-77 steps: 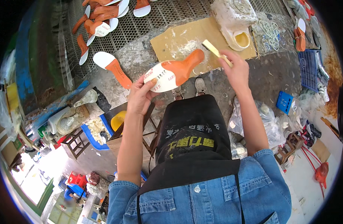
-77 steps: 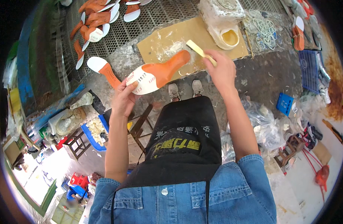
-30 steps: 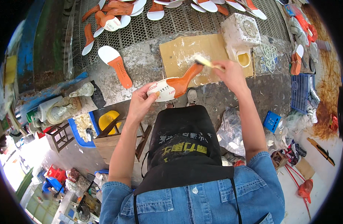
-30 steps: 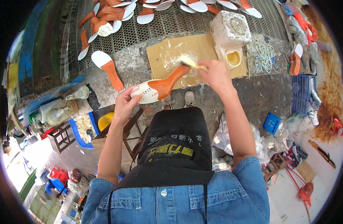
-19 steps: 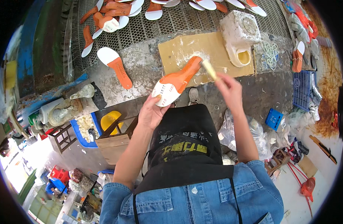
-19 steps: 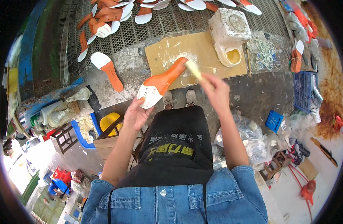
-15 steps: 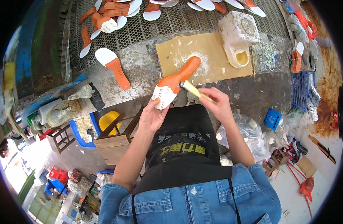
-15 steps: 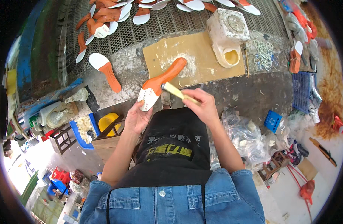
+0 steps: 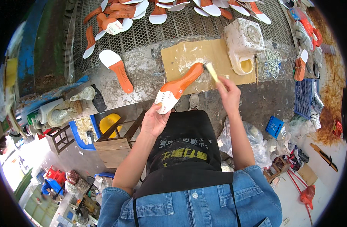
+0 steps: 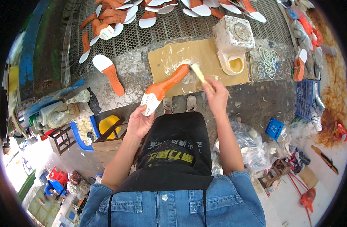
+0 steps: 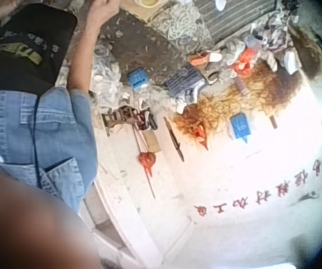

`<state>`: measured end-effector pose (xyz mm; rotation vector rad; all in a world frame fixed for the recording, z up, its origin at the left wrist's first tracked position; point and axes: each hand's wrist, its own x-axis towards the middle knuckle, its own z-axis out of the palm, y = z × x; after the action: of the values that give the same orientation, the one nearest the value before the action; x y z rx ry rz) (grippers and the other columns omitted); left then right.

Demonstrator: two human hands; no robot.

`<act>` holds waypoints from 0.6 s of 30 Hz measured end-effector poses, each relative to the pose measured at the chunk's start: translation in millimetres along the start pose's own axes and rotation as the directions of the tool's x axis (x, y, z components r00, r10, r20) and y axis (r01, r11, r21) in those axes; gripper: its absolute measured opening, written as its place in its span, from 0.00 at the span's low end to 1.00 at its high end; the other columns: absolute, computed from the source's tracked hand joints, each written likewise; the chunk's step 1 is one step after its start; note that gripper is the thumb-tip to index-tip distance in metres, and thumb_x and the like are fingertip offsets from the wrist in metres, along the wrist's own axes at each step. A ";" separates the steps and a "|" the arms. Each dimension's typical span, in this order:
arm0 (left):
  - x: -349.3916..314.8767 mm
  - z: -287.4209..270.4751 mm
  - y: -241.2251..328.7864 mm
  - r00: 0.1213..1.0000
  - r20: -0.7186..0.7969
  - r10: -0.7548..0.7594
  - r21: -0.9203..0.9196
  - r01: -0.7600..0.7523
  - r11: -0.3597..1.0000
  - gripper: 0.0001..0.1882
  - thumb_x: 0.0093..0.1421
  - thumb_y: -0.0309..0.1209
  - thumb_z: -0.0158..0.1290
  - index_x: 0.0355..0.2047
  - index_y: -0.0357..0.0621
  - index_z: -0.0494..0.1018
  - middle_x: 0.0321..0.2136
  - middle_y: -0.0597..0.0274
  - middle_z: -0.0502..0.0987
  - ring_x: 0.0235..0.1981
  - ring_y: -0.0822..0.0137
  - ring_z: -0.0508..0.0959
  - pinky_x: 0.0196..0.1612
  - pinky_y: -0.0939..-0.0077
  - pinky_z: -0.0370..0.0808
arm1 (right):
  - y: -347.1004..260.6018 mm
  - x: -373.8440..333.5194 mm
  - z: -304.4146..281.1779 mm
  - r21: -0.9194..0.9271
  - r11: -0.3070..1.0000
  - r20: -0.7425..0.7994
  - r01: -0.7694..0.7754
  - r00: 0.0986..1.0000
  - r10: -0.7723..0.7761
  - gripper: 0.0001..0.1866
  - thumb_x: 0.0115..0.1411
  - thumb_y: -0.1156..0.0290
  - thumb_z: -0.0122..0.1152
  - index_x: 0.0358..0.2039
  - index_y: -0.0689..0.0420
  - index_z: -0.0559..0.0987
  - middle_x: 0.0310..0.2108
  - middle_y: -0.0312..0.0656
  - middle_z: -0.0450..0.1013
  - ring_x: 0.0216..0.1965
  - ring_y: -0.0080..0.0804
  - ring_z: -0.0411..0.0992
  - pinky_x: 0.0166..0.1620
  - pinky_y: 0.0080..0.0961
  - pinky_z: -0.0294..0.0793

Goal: Apply adhesive to the surface of shoe insoles using a brush.

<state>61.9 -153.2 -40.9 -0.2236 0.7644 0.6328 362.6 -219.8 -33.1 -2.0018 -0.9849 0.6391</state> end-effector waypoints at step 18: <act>5.6 219.1 79.6 0.859 0.503 0.097 0.864 -0.495 -0.095 0.18 0.63 0.28 0.53 0.53 0.35 0.75 0.41 0.64 0.79 0.37 0.75 0.78 0.38 0.79 0.76 | 13.5 -8.3 -40.4 0.091 0.983 -0.098 -0.157 0.981 0.166 0.14 0.57 0.72 0.68 0.45 0.59 0.83 0.29 0.38 0.76 0.29 0.22 0.70 0.36 0.22 0.71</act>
<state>142.4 2.0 113.3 1.5332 0.8122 0.3493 392.1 -249.3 -21.1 -2.0338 -0.7272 0.6431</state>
